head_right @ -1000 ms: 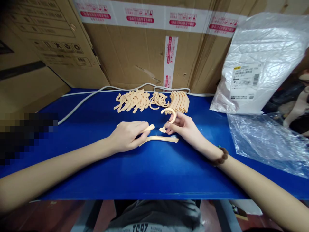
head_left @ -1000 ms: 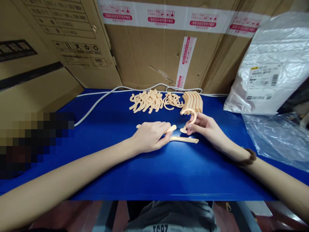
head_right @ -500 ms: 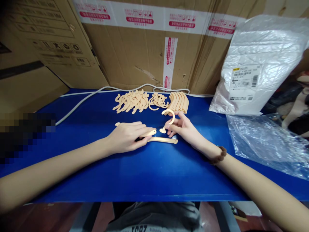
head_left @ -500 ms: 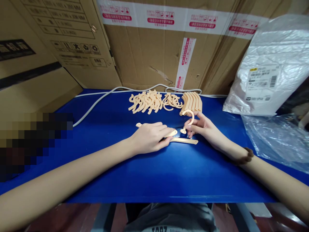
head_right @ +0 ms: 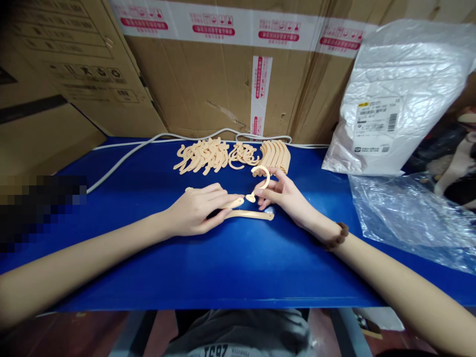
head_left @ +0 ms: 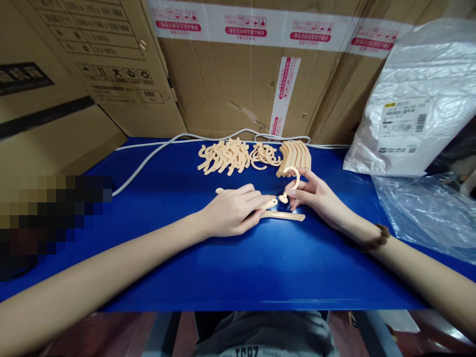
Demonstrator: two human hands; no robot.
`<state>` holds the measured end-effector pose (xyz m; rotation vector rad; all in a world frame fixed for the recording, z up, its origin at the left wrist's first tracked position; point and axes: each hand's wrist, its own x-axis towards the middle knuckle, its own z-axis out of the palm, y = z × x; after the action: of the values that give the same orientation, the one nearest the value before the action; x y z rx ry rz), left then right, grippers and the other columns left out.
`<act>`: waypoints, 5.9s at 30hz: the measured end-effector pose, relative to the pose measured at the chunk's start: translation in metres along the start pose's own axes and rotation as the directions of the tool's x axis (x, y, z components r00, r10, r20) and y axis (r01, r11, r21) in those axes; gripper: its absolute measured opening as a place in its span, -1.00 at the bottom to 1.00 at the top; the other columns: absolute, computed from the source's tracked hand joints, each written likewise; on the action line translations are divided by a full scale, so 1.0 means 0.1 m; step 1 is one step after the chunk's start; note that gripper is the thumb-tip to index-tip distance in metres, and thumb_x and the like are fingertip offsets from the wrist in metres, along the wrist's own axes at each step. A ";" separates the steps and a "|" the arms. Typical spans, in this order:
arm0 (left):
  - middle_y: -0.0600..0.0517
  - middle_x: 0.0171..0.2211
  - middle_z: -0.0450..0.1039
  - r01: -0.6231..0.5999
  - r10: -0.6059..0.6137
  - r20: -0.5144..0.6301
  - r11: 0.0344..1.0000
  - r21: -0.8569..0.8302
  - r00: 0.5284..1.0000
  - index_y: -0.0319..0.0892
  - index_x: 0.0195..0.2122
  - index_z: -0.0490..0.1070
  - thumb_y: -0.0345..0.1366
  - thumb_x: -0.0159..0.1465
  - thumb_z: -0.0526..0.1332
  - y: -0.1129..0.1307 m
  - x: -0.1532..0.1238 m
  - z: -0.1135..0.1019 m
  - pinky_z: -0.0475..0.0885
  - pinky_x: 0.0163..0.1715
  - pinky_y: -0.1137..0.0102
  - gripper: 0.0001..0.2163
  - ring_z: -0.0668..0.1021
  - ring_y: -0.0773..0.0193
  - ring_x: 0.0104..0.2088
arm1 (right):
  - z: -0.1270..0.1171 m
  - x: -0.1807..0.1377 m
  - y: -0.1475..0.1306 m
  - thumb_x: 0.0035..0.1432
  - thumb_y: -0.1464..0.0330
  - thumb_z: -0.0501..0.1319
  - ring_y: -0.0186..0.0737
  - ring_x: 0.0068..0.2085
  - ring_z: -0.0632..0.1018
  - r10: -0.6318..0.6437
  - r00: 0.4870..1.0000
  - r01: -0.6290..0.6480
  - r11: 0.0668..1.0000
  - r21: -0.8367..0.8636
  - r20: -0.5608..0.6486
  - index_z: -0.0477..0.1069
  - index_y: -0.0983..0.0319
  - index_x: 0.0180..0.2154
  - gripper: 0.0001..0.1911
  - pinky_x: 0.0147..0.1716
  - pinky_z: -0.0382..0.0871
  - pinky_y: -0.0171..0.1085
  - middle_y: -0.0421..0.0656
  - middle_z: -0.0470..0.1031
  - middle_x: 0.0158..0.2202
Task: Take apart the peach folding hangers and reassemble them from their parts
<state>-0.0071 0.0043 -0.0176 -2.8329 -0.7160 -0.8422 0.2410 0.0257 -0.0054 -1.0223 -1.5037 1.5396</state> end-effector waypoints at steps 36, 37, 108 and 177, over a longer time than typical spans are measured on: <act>-0.06 -0.24 0.56 -0.074 0.087 -0.083 0.986 0.147 0.993 -0.39 0.16 0.29 -0.33 0.47 0.01 -0.01 0.01 0.04 0.45 -0.30 0.37 -0.68 0.52 0.22 -0.29 | -0.03 0.01 0.00 0.08 0.30 0.40 -0.41 -0.41 0.46 -0.006 0.998 0.003 0.998 0.056 0.056 0.23 0.11 0.13 -0.38 -0.35 0.40 -0.31 -0.27 0.49 -0.29; -0.06 -0.23 0.56 -0.074 0.088 -0.086 0.986 0.150 0.992 -0.39 0.16 0.29 -0.33 0.47 0.01 -0.01 0.01 0.05 0.45 -0.29 0.37 -0.68 0.52 0.22 -0.29 | -0.03 0.00 0.00 0.08 0.30 0.40 -0.41 -0.41 0.46 -0.008 0.998 0.004 0.999 0.052 0.069 0.21 0.11 0.15 -0.36 -0.35 0.40 -0.31 -0.27 0.49 -0.28; -0.02 -0.36 0.53 -0.075 0.076 -0.001 0.985 0.154 0.997 -0.34 0.08 0.40 -0.37 0.44 0.03 0.00 0.01 0.03 0.35 -0.37 0.33 -0.72 0.48 0.20 -0.37 | 0.08 -0.07 -0.03 0.15 0.24 0.34 -0.19 -0.25 0.59 -0.209 0.978 0.199 0.938 -0.284 -0.008 0.23 0.17 0.14 -0.43 -0.14 0.46 -0.12 -0.16 0.58 -0.27; 0.03 -0.27 0.48 0.679 -0.533 0.461 0.344 -0.648 0.709 -0.15 -0.09 0.24 -0.22 0.32 0.17 -0.01 0.09 -0.06 0.37 -0.59 0.50 -0.79 0.52 0.38 -0.50 | 0.21 -0.20 -0.11 0.26 0.11 0.22 -0.11 -0.12 0.50 -0.249 0.932 0.351 0.440 -0.827 0.263 0.50 0.21 0.02 -0.59 -0.12 0.41 -0.13 -0.05 0.53 -0.13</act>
<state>-0.0036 0.0077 -0.0081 -3.4106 -2.0065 -1.2801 0.2296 -0.0007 0.0059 -1.0894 -2.4864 0.4798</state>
